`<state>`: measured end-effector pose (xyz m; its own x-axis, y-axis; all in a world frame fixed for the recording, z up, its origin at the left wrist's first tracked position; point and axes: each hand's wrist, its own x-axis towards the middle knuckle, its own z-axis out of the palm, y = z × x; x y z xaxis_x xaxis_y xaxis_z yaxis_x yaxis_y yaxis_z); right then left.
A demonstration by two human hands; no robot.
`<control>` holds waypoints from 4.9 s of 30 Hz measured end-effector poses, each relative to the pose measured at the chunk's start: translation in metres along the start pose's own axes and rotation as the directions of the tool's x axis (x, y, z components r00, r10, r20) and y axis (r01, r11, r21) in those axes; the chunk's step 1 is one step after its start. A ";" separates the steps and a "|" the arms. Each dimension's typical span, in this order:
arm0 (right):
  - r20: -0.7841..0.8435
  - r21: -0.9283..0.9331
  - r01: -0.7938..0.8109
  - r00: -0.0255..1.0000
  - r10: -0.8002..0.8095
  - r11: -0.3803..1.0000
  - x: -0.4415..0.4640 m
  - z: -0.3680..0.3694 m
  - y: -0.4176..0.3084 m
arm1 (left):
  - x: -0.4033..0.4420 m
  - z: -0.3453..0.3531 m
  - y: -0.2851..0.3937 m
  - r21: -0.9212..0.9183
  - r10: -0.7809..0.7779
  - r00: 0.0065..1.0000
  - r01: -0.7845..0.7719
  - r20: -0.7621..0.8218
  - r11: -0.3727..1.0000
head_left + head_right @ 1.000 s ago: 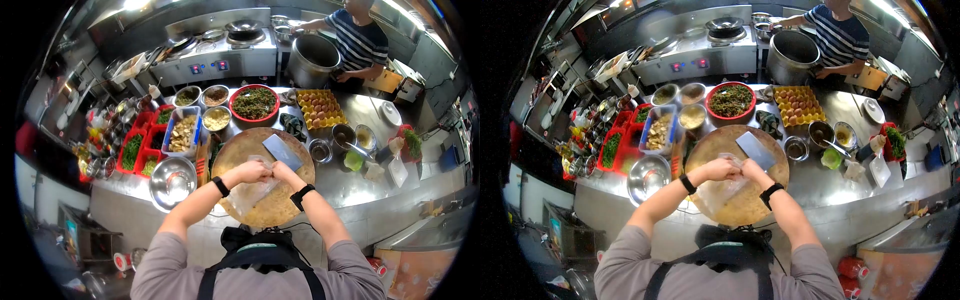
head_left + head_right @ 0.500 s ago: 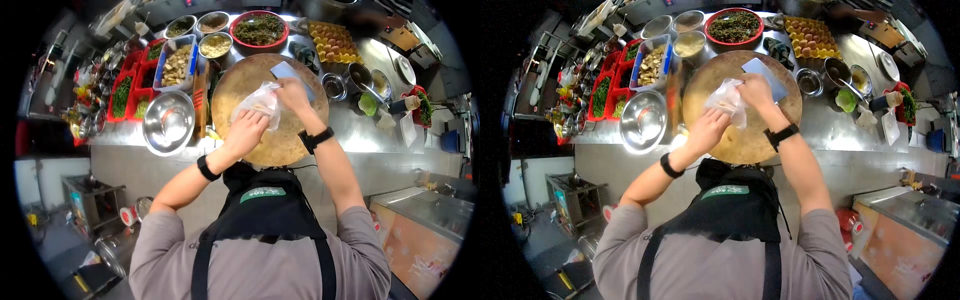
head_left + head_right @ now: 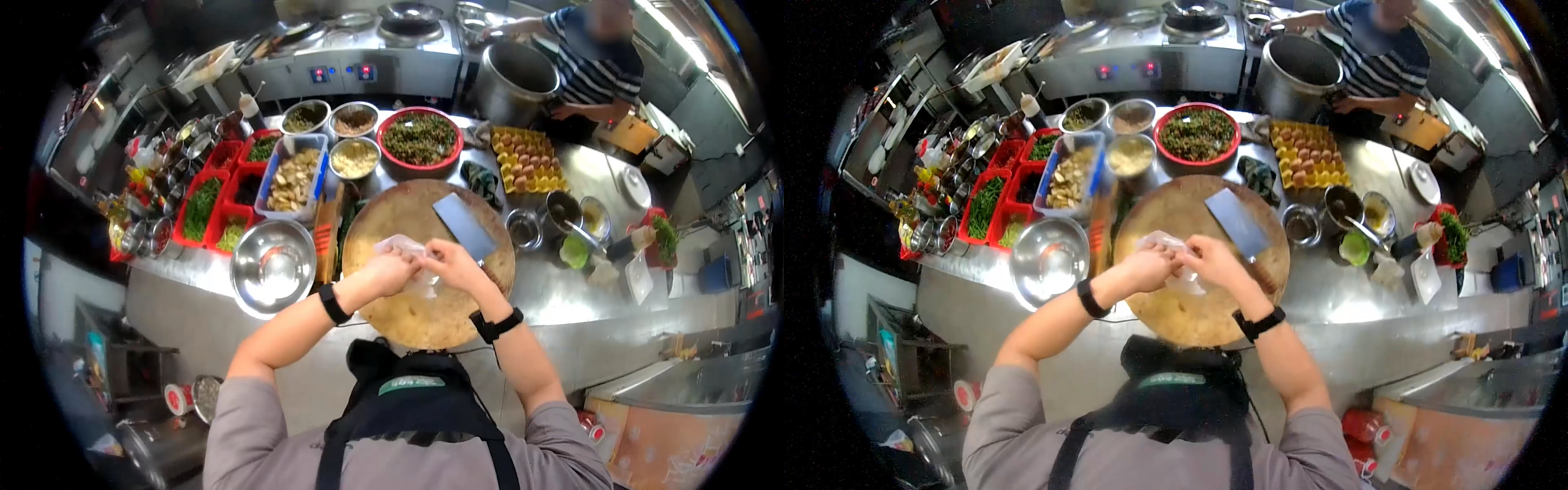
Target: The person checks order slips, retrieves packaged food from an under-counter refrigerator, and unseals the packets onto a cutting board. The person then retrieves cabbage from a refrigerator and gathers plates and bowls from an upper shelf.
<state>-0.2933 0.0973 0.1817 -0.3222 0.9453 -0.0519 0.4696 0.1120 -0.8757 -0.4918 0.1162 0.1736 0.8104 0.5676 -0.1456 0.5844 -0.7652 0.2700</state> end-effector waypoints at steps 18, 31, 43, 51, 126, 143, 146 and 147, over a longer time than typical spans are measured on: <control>-0.037 -0.092 -0.079 0.996 0.076 0.993 -0.042 0.068 0.120 | 0.015 0.035 -0.049 0.050 0.006 0.991 -0.013 0.131 0.999; -0.134 0.855 0.043 0.981 0.141 0.517 -0.040 0.009 0.055 | -0.029 0.092 -0.062 -0.900 -0.234 0.940 -0.136 -0.250 0.413; -0.375 0.223 0.048 0.926 0.040 0.974 -0.049 0.018 0.078 | -0.013 0.095 0.008 -0.802 -0.265 0.960 -0.088 0.090 -0.591; -0.520 0.089 -0.119 0.841 0.148 0.989 -0.038 0.007 0.076 | -0.009 0.092 -0.008 -0.854 -0.260 0.965 -0.101 0.041 -0.510; -0.381 -0.236 -0.114 0.924 0.016 0.965 0.089 0.086 0.063 | -0.009 0.103 -0.061 -0.481 -0.116 0.856 -0.166 -0.503 0.861; -0.552 -0.372 -0.198 0.833 -0.044 0.907 0.038 0.040 0.095 | -0.019 0.122 -0.115 -0.956 -0.406 0.887 -0.114 -0.220 0.269; -0.600 -0.176 -0.369 0.775 0.198 0.913 -0.002 0.050 0.147 | -0.022 0.134 -0.125 -0.975 -0.415 0.908 -0.141 -0.057 -0.174; -0.600 -0.171 -0.375 0.773 0.206 0.911 -0.015 0.057 0.130 | -0.027 0.134 -0.121 -0.971 -0.414 0.910 -0.068 0.034 -0.228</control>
<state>-0.2741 0.0804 0.0416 0.3410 0.9376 0.0677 0.6890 -0.2003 -0.6965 -0.5786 0.1529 0.0167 0.4970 0.8225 -0.2764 -0.2288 0.4315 0.8726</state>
